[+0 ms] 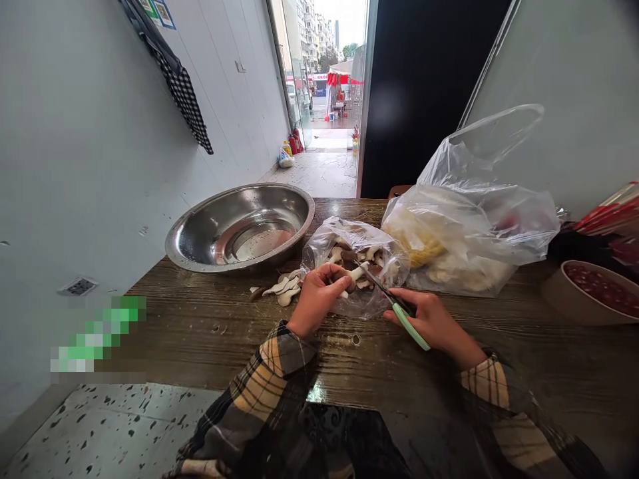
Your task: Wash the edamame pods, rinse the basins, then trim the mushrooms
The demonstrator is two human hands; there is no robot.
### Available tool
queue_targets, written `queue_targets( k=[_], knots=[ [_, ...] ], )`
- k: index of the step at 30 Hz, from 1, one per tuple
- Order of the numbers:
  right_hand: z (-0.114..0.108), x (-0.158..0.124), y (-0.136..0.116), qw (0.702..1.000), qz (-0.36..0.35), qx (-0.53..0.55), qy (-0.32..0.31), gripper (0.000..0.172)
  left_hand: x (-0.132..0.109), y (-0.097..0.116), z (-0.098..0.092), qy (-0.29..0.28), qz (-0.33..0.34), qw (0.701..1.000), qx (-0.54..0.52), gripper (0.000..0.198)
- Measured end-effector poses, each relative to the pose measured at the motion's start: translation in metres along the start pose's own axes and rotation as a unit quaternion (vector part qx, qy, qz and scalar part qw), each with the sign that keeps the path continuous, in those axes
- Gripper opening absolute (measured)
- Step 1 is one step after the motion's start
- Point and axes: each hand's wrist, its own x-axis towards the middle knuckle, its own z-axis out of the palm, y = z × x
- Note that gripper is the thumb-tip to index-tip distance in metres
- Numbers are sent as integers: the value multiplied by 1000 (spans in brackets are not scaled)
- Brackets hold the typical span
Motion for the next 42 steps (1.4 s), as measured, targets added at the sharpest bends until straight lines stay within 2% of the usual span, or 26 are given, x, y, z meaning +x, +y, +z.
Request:
queue_targets(
  k=[6,9,12,17,22,28,31,35,38,42],
  knots=[
    [-2,0,5,1000,-8,6,-29,39,4,-4,-4,-1,-5,1000,12,15],
    [-2,1,10,999,12,24,25,42,4,-4,-4,1,-21,1000,-21,18],
    [-2,5,8,991,36,88,90,50,4,-5,-2,-8,-63,993,-103,25],
    [8,25,-22,971,19,214,108,51,3,-5,1,-30,-96,972,-212,36],
    [28,49,-47,971,5,210,114,56,-1,-6,5,-44,-87,965,-244,36],
    [40,51,-41,968,28,196,157,47,-3,-9,11,-40,-24,990,-132,26],
    [35,46,-40,969,28,196,147,48,-3,-7,12,-28,11,999,-46,27],
    [31,42,-39,985,2,130,117,47,-2,-4,11,-7,52,997,55,20],
    [32,42,-37,984,-3,126,124,49,-1,-5,10,-10,55,996,70,15],
    [34,44,-33,978,0,165,125,51,0,-8,10,-46,36,997,41,20]
  ],
)
